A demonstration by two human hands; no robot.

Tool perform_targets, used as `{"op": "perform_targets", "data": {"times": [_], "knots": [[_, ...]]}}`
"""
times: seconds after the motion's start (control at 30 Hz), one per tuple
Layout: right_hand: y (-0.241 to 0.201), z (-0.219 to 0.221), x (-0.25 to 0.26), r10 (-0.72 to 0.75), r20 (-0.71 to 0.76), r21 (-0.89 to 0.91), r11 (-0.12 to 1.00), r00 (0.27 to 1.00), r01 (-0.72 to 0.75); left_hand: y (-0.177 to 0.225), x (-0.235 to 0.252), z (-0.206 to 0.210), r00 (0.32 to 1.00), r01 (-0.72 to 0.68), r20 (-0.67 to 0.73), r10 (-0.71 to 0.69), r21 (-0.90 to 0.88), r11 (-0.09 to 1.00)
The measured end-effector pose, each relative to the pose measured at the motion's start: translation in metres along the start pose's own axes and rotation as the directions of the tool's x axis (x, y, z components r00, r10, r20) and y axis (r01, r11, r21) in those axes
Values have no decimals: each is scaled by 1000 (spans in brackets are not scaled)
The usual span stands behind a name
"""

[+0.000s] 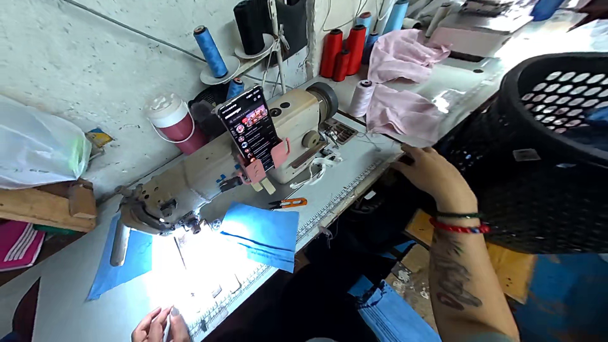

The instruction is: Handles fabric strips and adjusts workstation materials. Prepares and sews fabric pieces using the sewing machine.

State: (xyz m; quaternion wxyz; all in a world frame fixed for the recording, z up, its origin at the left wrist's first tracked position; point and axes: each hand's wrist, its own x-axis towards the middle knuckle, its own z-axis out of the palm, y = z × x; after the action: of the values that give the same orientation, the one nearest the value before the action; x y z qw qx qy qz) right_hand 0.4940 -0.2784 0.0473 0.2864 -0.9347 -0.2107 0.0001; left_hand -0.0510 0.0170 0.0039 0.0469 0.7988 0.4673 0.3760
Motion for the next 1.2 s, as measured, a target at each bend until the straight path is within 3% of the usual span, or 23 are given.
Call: {"op": "perform_targets", "data": {"times": [0.13,0.27,0.37,0.47,0.53,0.7,0.83,0.9,0.97,1.07,1.13,1.2], "knots": [[-57,19,-49,-304,96,205,938,948,280,-5,0,3,997,-62,-36,62,7,998],[-143,67,-83,-623,213,420,754,753,505,-4,-1,4,996,-45,-84,44,-8,999],[-202,108,-100,-764,235,425,637,601,643,-8,-2,4,995,-47,-88,44,-36,998],[-248,135,-106,-797,255,316,604,548,731,-11,-4,6,993,-57,-104,51,-52,997],[-261,138,-102,-772,291,175,624,565,762,-11,-6,5,994,-53,-98,48,-55,997],[-228,115,-80,-462,389,-85,843,797,530,-11,-5,2,996,-57,-65,54,-46,997],[-195,120,-67,-386,401,29,912,831,410,-1,10,-1,994,-37,98,54,-173,984],[-189,122,-62,-372,410,104,926,833,363,16,22,7,977,-89,162,137,-270,959],[-189,120,-65,-394,358,134,919,846,371,42,32,18,927,-201,248,281,-302,932],[-196,112,-80,-427,242,203,901,871,385,73,50,39,770,-332,444,459,-335,882],[-200,107,-94,-437,262,292,886,860,361,83,55,50,645,-370,581,496,-329,869],[-200,106,-110,-475,328,359,862,816,358,88,55,56,586,-429,611,533,-324,843]]}}
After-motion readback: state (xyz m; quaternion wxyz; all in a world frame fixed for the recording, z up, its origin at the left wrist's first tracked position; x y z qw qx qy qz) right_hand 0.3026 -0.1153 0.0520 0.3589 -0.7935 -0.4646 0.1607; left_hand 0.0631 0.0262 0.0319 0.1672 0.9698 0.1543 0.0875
